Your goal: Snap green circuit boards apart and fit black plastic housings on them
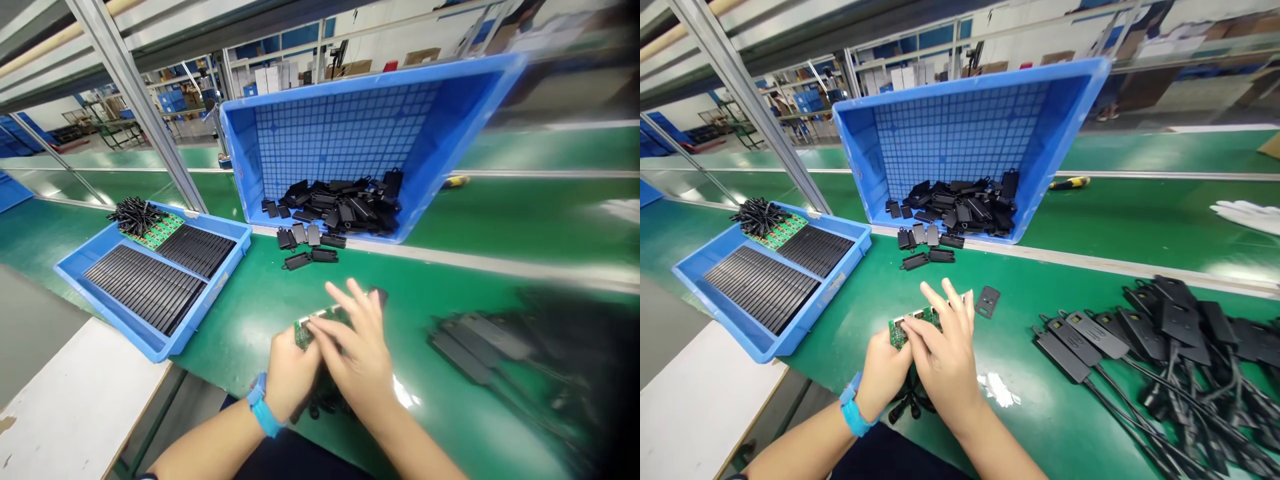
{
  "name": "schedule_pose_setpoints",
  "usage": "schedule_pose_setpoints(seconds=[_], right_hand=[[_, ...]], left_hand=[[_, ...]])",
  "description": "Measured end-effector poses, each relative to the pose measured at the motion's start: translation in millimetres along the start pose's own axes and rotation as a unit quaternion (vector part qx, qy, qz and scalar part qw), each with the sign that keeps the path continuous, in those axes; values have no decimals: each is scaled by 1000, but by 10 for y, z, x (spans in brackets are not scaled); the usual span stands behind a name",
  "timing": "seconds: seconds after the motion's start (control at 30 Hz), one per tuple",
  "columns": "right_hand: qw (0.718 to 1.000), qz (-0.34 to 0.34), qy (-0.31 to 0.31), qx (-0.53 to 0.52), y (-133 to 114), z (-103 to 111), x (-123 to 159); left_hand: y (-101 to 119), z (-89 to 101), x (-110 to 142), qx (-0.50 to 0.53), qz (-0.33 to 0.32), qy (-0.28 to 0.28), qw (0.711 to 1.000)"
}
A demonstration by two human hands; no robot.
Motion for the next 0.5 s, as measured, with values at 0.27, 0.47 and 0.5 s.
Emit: schedule_pose_setpoints(seconds=[0.27,0.47,0.5], right_hand=[[999,-27,-22,-33,27,0,-22],[992,-62,-98,-45,57,1,-58],[991,-64,-106,-43,52,-11,-57]], left_hand=[[10,-11,-11,2,-16,-13,1000],[13,-4,-5,10,-34,-22,999],[11,-4,-3,7,-36,-22,999]])
Point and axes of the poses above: each hand's wrist, its own x-axis away from the middle knuckle, its own z-axis out of the back of the hand, y = z × x, the point moved 2 cm from there along -x, towards the middle knuckle, and after that the axes turned 1 degree about x, right-handed, at the moved point
